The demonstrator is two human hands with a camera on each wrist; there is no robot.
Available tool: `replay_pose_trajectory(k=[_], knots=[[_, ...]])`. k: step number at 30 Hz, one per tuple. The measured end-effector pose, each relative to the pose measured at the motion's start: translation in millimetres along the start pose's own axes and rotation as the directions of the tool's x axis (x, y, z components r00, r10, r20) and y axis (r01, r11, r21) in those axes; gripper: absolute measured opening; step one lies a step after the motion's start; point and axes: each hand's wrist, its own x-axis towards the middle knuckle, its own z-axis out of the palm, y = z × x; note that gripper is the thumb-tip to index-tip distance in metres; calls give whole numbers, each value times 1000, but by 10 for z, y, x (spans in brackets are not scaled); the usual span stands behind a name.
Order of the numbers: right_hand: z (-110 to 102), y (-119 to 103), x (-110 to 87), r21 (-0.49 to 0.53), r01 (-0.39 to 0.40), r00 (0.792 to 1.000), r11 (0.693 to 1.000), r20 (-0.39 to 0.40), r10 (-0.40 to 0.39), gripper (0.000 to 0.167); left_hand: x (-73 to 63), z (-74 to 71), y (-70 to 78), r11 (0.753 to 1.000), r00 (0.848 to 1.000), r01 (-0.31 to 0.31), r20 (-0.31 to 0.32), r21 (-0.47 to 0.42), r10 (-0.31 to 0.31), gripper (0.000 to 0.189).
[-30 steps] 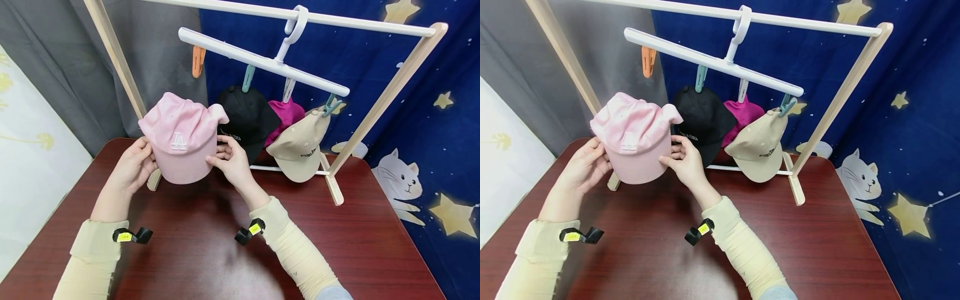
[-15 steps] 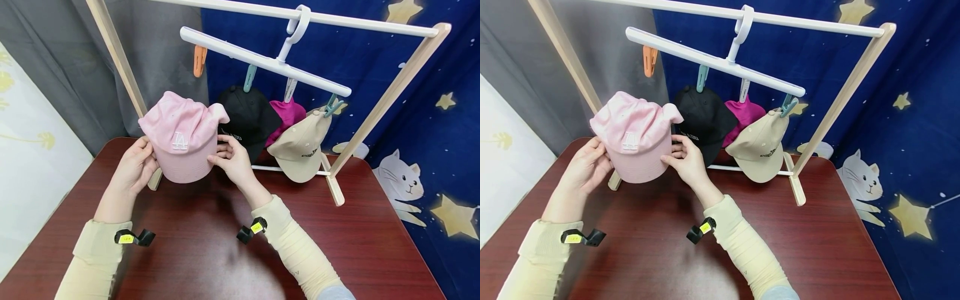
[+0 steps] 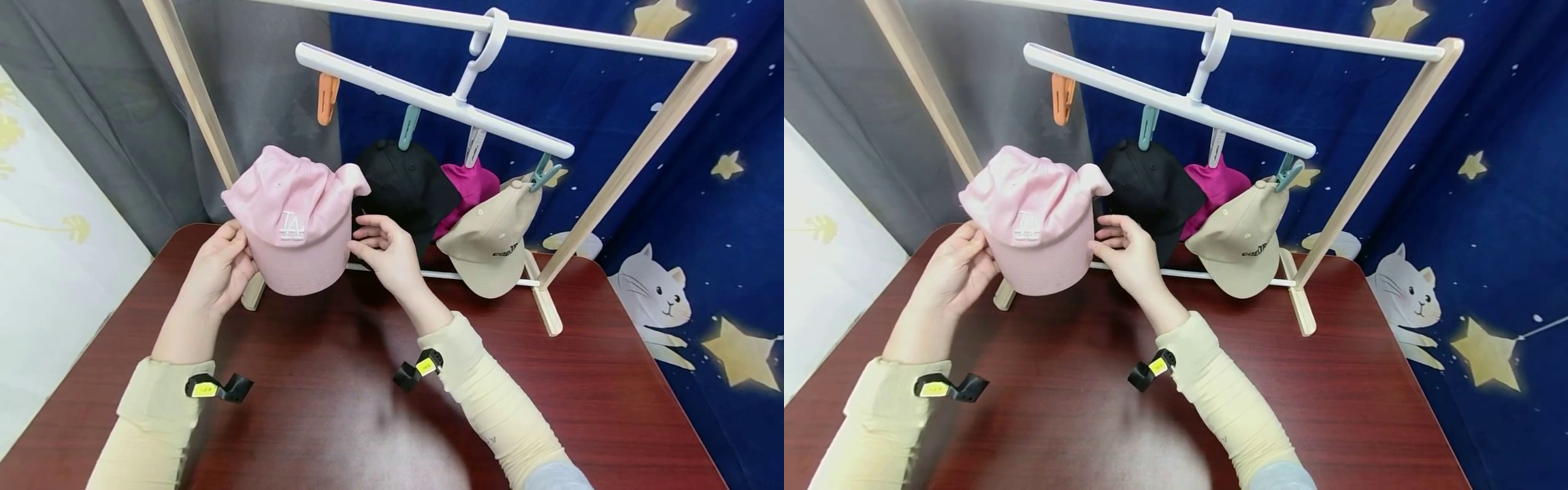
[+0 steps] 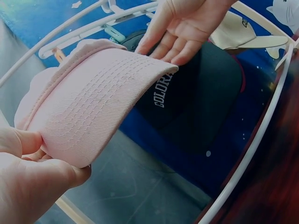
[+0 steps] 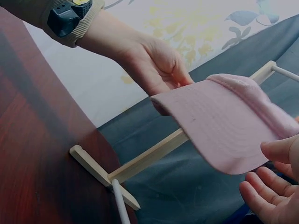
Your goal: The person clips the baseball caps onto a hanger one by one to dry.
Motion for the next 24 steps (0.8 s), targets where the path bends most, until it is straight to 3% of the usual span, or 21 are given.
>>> replay_pose_trajectory(k=[16,24], knots=[[-58,-274,227,58,171,984,984,-68,-167,25,-14,-35,35,1000,1000,-10,-20,5,11,21],[-82,-433,348,35,161,985,986,-69,-158,28,-25,-38,43,1000,1000,0,-17,20,0,21]])
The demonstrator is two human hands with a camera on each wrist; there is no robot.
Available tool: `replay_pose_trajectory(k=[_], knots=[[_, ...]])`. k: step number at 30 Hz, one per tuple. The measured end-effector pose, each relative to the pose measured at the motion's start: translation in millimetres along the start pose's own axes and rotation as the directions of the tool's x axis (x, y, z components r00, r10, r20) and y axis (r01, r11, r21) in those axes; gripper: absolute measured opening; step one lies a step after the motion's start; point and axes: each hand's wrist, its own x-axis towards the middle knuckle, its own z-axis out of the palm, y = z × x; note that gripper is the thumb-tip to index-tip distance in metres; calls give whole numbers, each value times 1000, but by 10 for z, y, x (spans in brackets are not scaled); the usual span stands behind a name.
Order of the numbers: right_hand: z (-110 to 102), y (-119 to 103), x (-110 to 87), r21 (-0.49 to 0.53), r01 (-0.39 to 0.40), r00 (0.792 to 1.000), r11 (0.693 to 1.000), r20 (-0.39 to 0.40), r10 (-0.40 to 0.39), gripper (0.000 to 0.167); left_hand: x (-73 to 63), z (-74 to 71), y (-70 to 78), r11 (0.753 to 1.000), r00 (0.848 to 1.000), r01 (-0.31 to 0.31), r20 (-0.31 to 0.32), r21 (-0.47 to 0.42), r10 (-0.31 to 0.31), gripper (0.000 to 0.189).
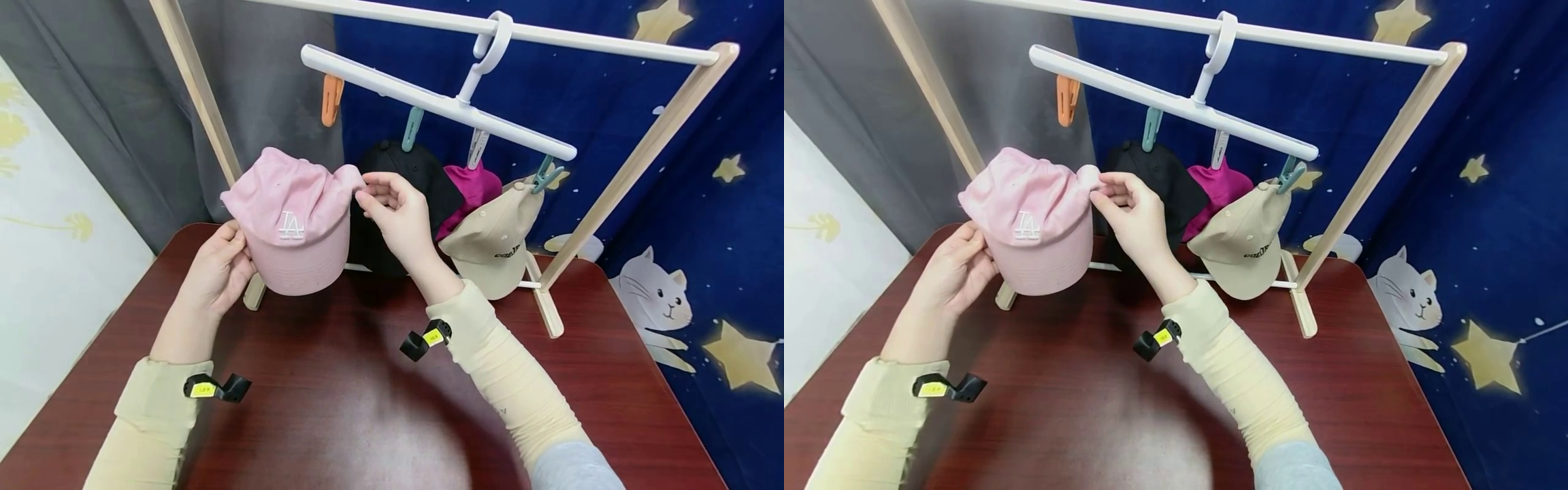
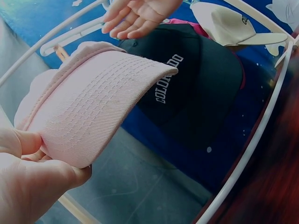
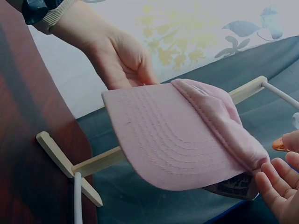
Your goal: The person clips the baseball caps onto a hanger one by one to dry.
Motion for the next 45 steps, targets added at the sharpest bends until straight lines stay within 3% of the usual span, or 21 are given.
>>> replay_pose_trajectory(k=[10,17,26,33,45], knots=[[-1,-106,185,5,7,1000,1000,-5,-7,24,8,6,-18,1000,1000,6,15,-23,-6,21],[-12,-186,288,14,-24,1000,1000,-3,24,26,11,18,-33,1000,1000,10,-9,-8,-10,19],[14,-284,434,17,-65,998,998,15,65,34,8,18,-32,1000,1000,6,6,-2,-6,21],[41,-347,562,34,-169,983,985,73,166,47,1,27,-30,1000,1000,4,8,-1,-4,21],[77,-463,771,56,-275,946,960,195,260,64,15,26,-17,1000,1000,-7,20,9,7,20]])
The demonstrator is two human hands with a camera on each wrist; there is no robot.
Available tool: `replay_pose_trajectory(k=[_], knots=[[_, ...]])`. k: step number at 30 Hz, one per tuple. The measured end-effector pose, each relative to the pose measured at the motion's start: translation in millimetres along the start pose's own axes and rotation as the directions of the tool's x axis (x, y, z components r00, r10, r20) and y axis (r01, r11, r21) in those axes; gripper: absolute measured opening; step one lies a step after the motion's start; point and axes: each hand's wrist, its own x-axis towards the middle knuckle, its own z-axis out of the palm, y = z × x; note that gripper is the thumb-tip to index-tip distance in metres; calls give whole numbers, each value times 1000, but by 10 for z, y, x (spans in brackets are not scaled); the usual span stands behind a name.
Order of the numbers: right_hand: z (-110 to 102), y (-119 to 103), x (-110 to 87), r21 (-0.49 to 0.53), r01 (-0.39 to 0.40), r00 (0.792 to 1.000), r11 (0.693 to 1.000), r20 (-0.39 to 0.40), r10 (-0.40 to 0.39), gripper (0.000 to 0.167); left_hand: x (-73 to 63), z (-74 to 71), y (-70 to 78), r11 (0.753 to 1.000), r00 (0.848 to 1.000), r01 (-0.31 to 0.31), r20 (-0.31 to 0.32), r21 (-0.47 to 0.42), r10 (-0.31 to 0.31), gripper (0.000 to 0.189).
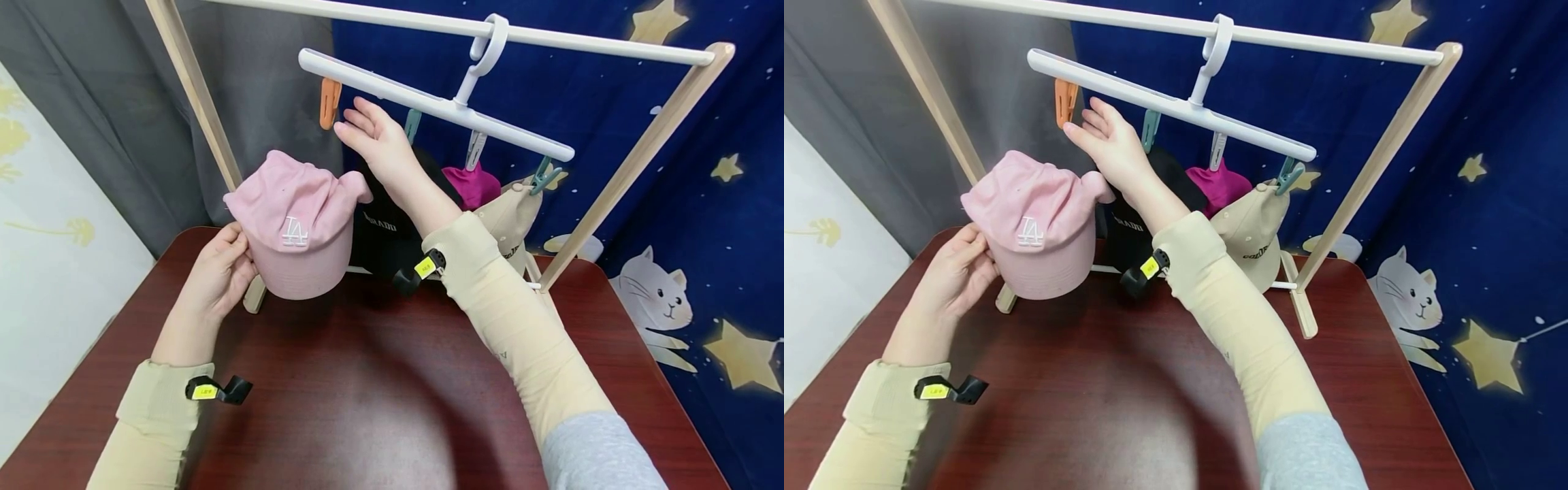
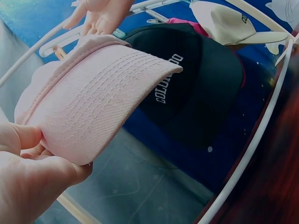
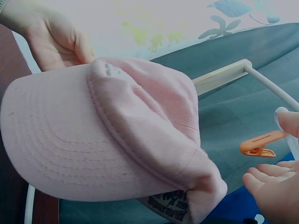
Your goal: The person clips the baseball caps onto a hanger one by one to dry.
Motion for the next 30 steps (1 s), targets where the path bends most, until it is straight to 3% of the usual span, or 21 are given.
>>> replay_pose_trajectory(k=[7,17,30], knots=[[70,-36,66,-6,-38,999,999,16,38,67,-1,-12,28,1000,1000,-11,3,3,11,18],[145,-46,137,54,-18,1000,998,17,17,64,-22,-34,43,999,1000,2,21,39,-3,19],[160,-90,147,45,-55,992,997,-109,60,52,-33,-10,58,998,1000,-7,24,70,5,21]])
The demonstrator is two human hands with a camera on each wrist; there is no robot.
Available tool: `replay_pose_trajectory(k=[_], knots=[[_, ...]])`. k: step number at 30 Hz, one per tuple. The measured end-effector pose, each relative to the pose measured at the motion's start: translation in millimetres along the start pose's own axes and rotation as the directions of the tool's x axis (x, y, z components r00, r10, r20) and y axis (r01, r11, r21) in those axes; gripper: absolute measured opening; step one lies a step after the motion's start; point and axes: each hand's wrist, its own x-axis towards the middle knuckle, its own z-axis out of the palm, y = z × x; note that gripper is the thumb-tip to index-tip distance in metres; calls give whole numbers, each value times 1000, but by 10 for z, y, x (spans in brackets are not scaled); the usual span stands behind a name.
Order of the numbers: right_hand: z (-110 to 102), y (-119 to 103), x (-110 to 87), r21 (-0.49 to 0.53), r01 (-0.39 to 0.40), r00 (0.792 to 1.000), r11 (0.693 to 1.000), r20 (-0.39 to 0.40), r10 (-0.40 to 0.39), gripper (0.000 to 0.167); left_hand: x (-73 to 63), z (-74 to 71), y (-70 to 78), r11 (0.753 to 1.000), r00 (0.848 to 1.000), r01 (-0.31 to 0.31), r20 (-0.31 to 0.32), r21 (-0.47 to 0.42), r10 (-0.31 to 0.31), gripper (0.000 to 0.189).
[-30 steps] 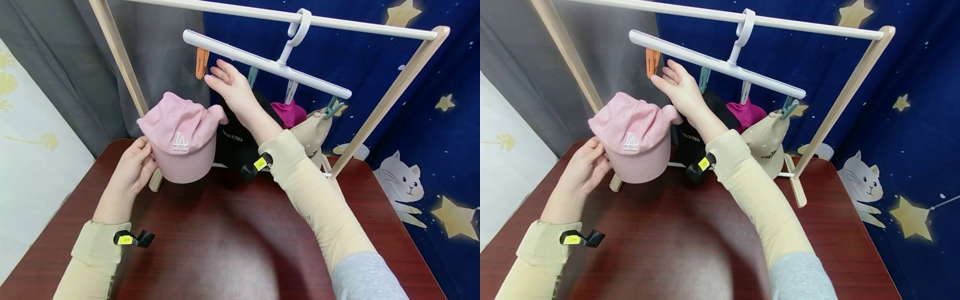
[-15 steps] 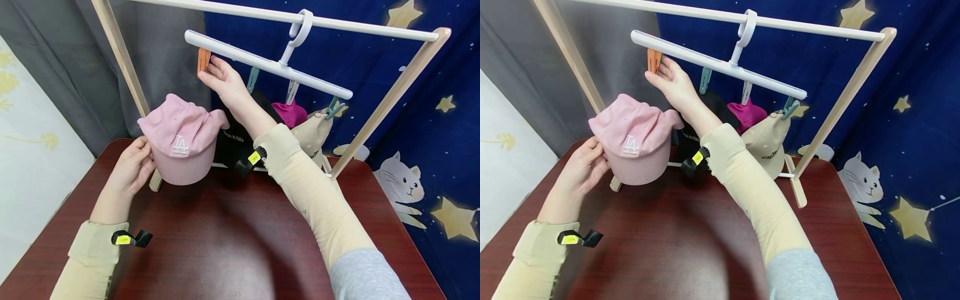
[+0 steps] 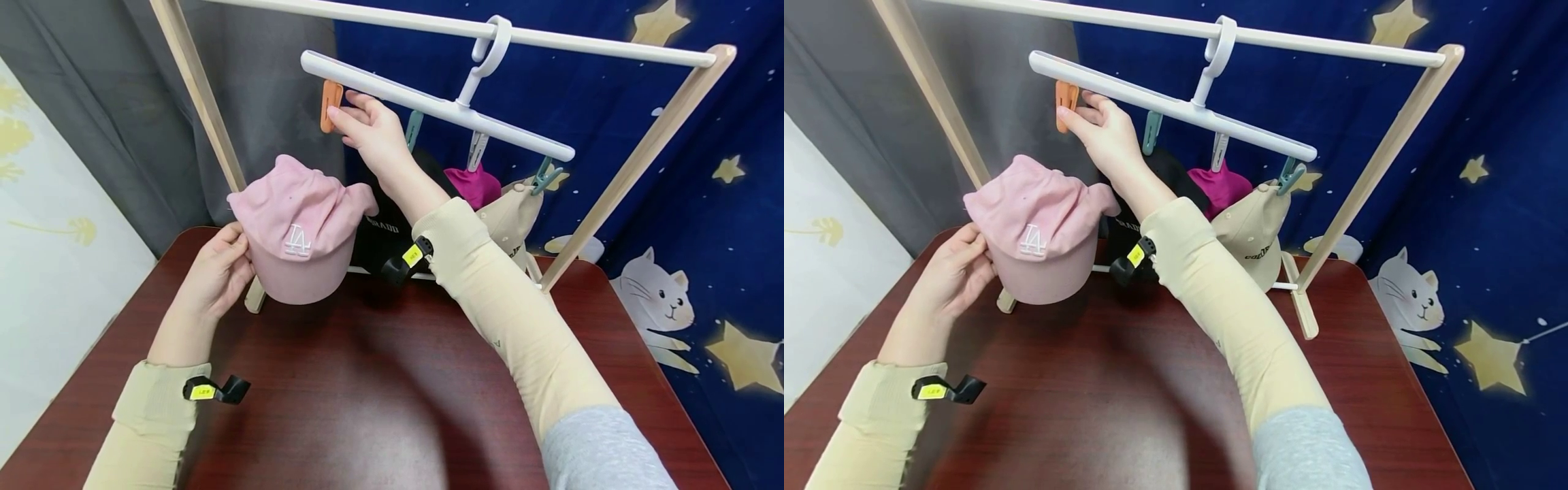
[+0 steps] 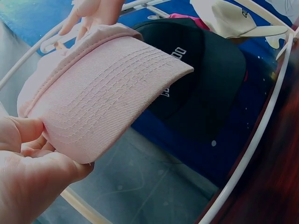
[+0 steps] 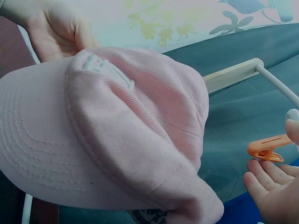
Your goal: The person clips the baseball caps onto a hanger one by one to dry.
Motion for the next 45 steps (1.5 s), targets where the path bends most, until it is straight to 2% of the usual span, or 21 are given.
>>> replay_pose_trajectory(k=[6,23,29,37,45], knots=[[2,-32,15,-21,-17,1000,1000,-18,16,48,-8,12,0,1000,1000,-7,-4,19,7,21],[65,-50,-4,-69,-55,997,996,-56,51,38,-26,17,-28,999,999,-28,41,-20,29,28],[59,-44,-34,-68,-55,998,996,-47,51,33,-29,17,-33,999,998,-26,62,-43,28,28],[25,-16,-40,-41,-96,995,995,-36,95,32,-21,35,-37,999,998,-28,63,-21,29,26],[-2,43,-70,4,-105,994,994,10,105,20,-15,43,-38,1000,997,-12,70,-9,13,27]])
